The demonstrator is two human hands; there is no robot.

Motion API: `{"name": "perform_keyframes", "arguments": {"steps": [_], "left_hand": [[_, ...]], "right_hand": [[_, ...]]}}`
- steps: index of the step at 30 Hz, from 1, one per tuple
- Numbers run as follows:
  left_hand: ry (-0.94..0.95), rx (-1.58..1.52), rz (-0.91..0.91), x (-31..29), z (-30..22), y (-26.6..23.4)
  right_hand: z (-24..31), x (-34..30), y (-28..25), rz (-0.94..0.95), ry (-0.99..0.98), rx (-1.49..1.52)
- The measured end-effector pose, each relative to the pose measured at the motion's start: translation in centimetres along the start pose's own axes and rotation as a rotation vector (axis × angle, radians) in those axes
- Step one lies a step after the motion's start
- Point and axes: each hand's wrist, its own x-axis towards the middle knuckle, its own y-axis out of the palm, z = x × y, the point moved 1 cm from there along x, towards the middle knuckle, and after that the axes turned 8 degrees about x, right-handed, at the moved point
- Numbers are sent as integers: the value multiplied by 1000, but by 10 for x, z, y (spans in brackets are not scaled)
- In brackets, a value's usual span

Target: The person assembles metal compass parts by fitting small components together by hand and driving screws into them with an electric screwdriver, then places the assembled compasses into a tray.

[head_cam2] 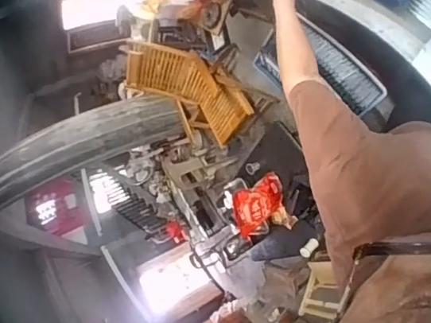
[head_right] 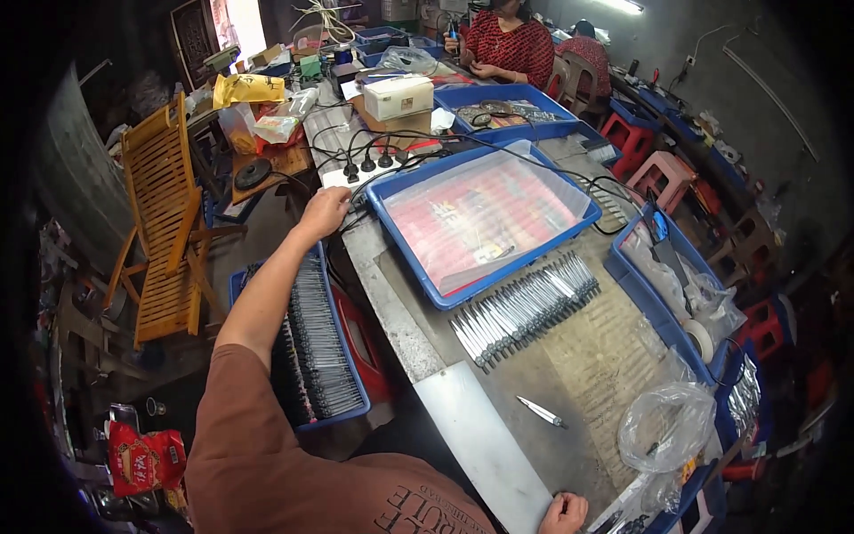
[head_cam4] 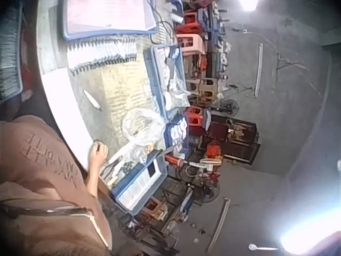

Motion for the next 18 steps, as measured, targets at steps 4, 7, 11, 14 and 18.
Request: {"name": "perform_keyframes", "arguments": {"steps": [4,7,11,14,18], "left_hand": [[-56,60,119,14,-7,28],[-104,166,200,19,-5,42],[-141,195,262,36,-1,59],[-200,202,276,39,-1,69],[-226,109,204,33,5,71]], "right_hand": [[2,1,1,16,29,-20],[-4,4,8,-33,-8,3],[-8,5,9,-89,-14,35],[-8,6,11,-104,10,24],[-9,6,13,-104,10,23]]}}
